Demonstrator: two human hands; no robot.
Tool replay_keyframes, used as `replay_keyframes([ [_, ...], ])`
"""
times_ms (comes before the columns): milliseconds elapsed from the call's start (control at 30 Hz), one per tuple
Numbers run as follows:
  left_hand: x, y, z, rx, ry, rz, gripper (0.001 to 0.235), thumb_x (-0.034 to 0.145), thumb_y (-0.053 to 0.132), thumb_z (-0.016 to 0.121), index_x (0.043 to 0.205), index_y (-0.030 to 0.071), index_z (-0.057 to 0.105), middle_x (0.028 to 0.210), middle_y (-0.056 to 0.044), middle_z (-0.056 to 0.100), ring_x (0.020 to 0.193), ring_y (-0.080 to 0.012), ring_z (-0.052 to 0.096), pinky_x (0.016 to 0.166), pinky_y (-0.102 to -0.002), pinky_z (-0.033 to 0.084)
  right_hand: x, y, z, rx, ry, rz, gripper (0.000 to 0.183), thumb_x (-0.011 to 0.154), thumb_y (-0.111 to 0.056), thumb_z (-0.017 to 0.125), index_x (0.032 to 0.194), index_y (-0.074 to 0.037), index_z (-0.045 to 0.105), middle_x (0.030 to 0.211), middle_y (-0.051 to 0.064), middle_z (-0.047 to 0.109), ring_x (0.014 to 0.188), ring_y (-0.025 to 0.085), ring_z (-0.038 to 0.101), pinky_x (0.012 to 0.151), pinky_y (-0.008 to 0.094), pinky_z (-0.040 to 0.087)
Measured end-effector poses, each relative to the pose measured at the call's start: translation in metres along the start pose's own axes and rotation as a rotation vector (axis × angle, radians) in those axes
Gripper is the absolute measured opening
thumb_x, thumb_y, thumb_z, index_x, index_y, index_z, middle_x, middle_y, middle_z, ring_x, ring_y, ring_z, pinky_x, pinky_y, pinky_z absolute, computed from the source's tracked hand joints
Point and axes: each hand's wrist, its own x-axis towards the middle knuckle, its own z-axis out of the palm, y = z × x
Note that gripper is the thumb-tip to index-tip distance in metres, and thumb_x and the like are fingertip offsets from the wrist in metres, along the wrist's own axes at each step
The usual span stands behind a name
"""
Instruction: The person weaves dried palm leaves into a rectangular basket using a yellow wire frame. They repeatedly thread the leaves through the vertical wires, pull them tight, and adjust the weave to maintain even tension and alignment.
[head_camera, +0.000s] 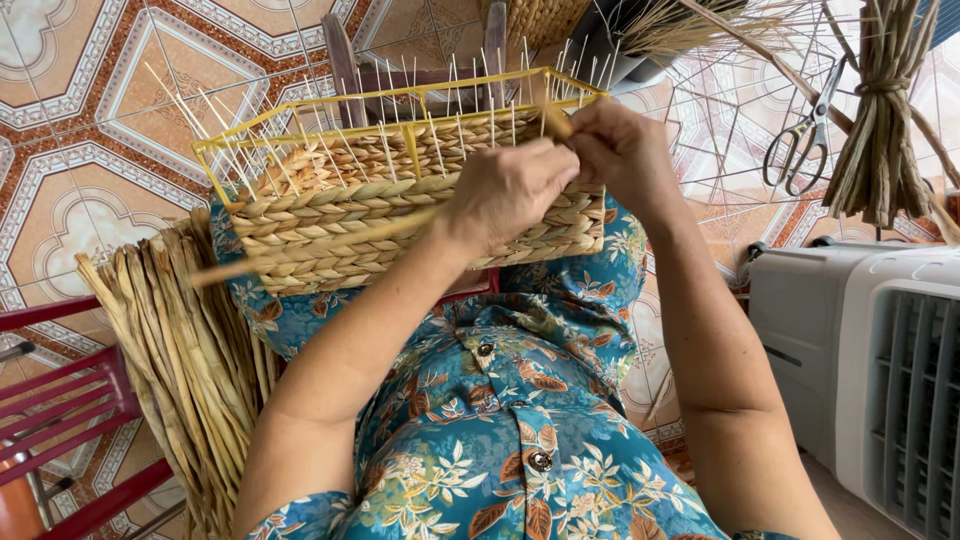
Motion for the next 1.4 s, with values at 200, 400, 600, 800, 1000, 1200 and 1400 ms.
replay_keyframes([
  [200, -0.025, 0.01, -0.033, 0.101, -0.084, -0.57, 0.014, 0.107, 0.019, 0.06, 0.114, 0.008, 0.065, 0.063, -0.005, 0.066, 0.043, -0.0107, 0.054, 0.032, -0.025, 0.044, -0.009, -0.009, 0.008, -0.359, -0.029, -0.2, 0.012, 0.103, 0.0, 0.067, 0.113, -0.007, 0.068, 0.087, 0.006, 0.073, 0.072, 0.012, 0.069, 0.06, 0.029, 0.054],
  [400, -0.038, 0.02, -0.068, 0.247, -0.465, -0.922, 0.023, 0.116, 0.021, 0.047, 0.129, 0.01, 0.063, 0.073, -0.007, 0.066, 0.052, -0.0174, 0.059, 0.045, -0.032, 0.051, -0.01, -0.013, 0.015, -0.196, 0.129, -0.144, 0.011, 0.103, 0.001, 0.068, 0.107, -0.002, 0.058, 0.085, 0.008, 0.069, 0.074, 0.015, 0.066, 0.064, 0.031, 0.053],
  [600, -0.027, 0.026, -0.034, 0.584, -0.205, -0.067, 0.059, 0.085, -0.006, 0.06, 0.144, -0.002, 0.053, 0.119, -0.012, 0.052, 0.104, -0.0221, 0.058, 0.083, -0.034, 0.062, -0.001, -0.024, 0.003, -0.302, 0.093, -0.138, 0.011, 0.103, -0.004, 0.07, 0.105, -0.001, 0.059, 0.088, 0.008, 0.072, 0.073, 0.013, 0.069, 0.059, 0.028, 0.056],
  [800, -0.013, 0.009, -0.054, 0.339, -0.662, -0.432, 0.024, 0.109, 0.0, 0.054, 0.132, 0.0, 0.06, 0.099, -0.013, 0.058, 0.074, -0.0197, 0.06, 0.058, -0.031, 0.056, -0.018, -0.035, 0.01, -0.375, 0.091, -0.403, 0.016, 0.1, -0.007, 0.075, 0.114, -0.001, 0.073, 0.101, 0.011, 0.076, 0.083, 0.018, 0.074, 0.07, 0.03, 0.06],
  [1000, 0.004, 0.028, -0.091, 0.511, 0.172, 0.076, 0.024, 0.087, 0.033, 0.078, 0.092, 0.01, 0.073, 0.085, -0.002, 0.063, 0.079, -0.0201, 0.058, 0.065, -0.032, 0.052, -0.01, -0.031, 0.025, -0.466, 0.108, -0.446, 0.013, 0.097, -0.008, 0.076, 0.106, -0.003, 0.068, 0.089, 0.012, 0.072, 0.075, 0.025, 0.071, 0.066, 0.037, 0.056],
  [1200, 0.02, 0.012, -0.043, 0.062, -0.299, -0.666, 0.014, 0.103, 0.02, 0.064, 0.106, 0.009, 0.072, 0.076, -0.003, 0.068, 0.053, -0.0115, 0.058, 0.045, -0.026, 0.049, -0.007, -0.026, 0.02, -0.385, 0.066, -0.302, 0.011, 0.103, -0.003, 0.065, 0.108, -0.002, 0.055, 0.087, 0.011, 0.07, 0.072, 0.023, 0.069, 0.061, 0.036, 0.053],
  [1400, 0.003, -0.026, -0.016, -0.268, -0.059, -0.533, 0.016, 0.101, 0.023, 0.067, 0.099, 0.01, 0.076, 0.07, 0.0, 0.071, 0.05, -0.0034, 0.061, 0.038, -0.018, 0.046, -0.002, -0.016, 0.014, -0.015, 0.01, 0.0, 0.009, 0.103, 0.0, 0.06, 0.11, -0.004, 0.057, 0.086, 0.002, 0.07, 0.064, 0.007, 0.064, 0.053, 0.024, 0.053],
])
